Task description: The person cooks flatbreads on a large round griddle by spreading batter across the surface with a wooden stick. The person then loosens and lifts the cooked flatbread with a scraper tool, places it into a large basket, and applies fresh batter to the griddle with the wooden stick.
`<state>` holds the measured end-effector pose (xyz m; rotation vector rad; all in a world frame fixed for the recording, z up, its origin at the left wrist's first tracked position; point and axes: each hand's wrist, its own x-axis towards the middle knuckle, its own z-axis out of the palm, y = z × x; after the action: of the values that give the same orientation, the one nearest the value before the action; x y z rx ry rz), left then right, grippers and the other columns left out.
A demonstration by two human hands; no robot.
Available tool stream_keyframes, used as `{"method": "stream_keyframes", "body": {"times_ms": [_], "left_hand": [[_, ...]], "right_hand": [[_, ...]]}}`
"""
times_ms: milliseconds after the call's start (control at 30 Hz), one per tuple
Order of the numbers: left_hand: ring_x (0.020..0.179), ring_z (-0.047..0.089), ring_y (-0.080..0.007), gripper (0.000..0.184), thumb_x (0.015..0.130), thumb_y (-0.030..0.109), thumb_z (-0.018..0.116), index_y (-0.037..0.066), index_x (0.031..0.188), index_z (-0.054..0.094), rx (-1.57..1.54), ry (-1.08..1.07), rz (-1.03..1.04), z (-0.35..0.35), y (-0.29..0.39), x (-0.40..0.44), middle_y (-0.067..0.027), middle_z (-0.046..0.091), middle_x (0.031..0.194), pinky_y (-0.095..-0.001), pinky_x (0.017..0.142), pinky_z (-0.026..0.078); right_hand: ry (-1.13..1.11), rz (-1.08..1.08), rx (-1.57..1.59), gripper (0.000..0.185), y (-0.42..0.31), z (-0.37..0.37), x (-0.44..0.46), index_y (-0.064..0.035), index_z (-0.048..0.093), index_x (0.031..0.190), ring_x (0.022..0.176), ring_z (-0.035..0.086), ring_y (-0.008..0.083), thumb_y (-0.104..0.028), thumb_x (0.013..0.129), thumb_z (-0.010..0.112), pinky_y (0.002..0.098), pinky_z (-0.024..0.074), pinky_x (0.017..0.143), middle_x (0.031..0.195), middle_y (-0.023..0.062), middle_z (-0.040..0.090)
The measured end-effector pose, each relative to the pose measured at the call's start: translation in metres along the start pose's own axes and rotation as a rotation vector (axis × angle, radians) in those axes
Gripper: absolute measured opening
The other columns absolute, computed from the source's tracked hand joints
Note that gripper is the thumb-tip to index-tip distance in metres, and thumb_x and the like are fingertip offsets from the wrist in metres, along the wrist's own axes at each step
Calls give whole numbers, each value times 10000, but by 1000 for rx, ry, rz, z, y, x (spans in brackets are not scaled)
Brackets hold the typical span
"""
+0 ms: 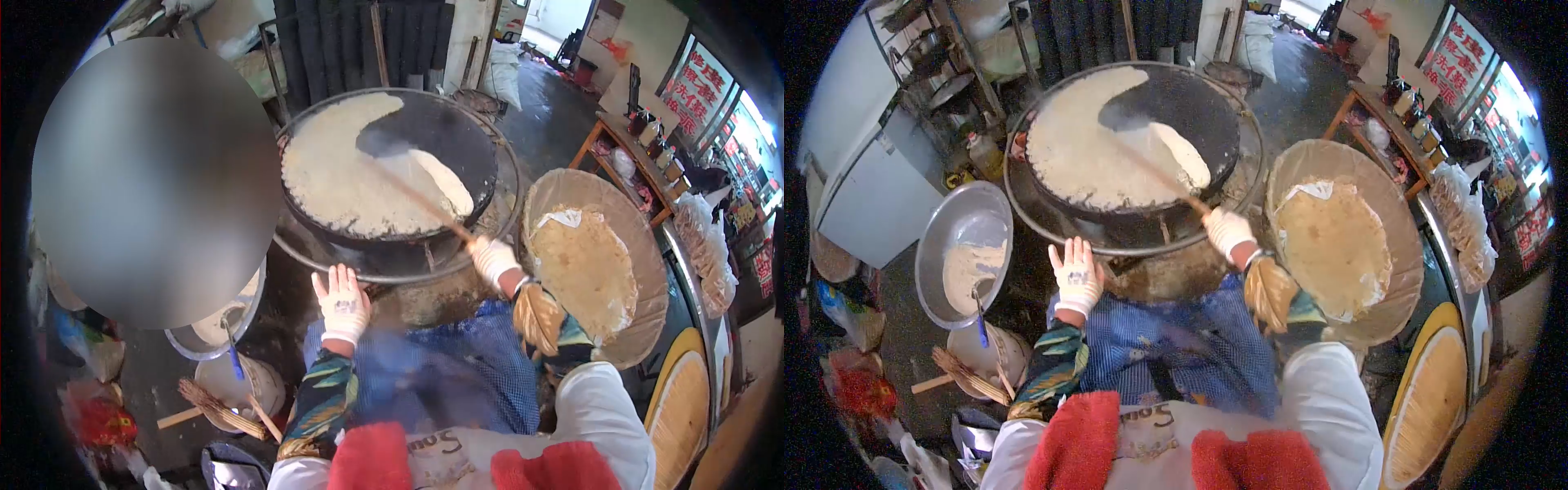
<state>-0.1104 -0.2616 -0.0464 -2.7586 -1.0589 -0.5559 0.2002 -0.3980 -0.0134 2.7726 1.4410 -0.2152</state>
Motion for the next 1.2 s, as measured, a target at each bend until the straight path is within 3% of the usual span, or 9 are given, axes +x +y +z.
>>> {"method": "stream_keyframes", "body": {"times_ms": [67,267,333,500,567,633,867,967,1200], "left_hand": [[1309,390,-341,563,789,251,579,-26,1271,488,28,-72,-48,2,-5,2,-205,467,1363,-623,1113,89],[1293,409,-327,509,781,242,581,-9,1222,536,72,-66,-79,3,-19,8,-179,503,1333,-623,1109,109],[1314,396,-319,511,809,264,527,-8,1241,534,77,-77,-114,5,-29,10,-173,482,1366,-633,1110,74],[1180,492,-290,468,723,284,606,44,1125,593,87,74,-72,11,-52,16,-122,575,1223,-594,1073,175],[1150,500,-246,457,672,304,641,94,1076,597,39,181,-36,9,-59,16,-84,587,1176,-523,1030,226],[1213,461,-246,533,722,302,642,83,1199,550,91,56,-83,17,-64,18,-101,553,1247,-524,1048,218],[1345,340,-257,581,823,352,579,105,1335,460,191,-359,-370,3,-74,38,-91,362,1470,-580,1094,144],[1272,413,-311,564,740,289,674,60,1235,533,-36,-28,-45,6,-25,13,-157,505,1320,-585,1064,177],[1324,355,-360,679,748,332,635,-52,1278,454,-19,-79,59,5,35,-7,-225,469,1345,-621,1109,77]], "right_hand": [[86,196,36,400,23,-7,14,-49,625,940,875,662,346,-381,959,404,448,520,755,926,203,676],[97,68,-42,409,5,-14,8,-60,631,940,890,653,346,-392,961,393,455,503,792,916,203,673],[155,260,26,386,14,-20,15,-66,647,951,886,656,355,-371,960,412,458,497,813,883,188,678],[98,-219,-333,233,-5,-23,4,-79,670,901,780,683,288,-168,914,455,387,563,613,824,131,679],[75,-237,-59,210,4,0,-9,-93,671,900,791,674,315,-163,881,474,415,557,689,843,119,669],[58,54,180,259,23,-20,-10,-99,692,881,826,667,314,-206,912,457,444,543,709,864,154,671],[270,-173,53,201,-2,-14,-27,-77,666,909,750,667,307,-218,852,533,432,539,650,729,113,649],[122,21,149,299,26,-4,-8,-66,666,917,806,670,327,-295,932,474,451,525,687,844,142,686],[121,-23,37,290,13,-10,-15,-31,660,973,821,680,286,-260,916,491,417,532,737,906,130,697]]}}
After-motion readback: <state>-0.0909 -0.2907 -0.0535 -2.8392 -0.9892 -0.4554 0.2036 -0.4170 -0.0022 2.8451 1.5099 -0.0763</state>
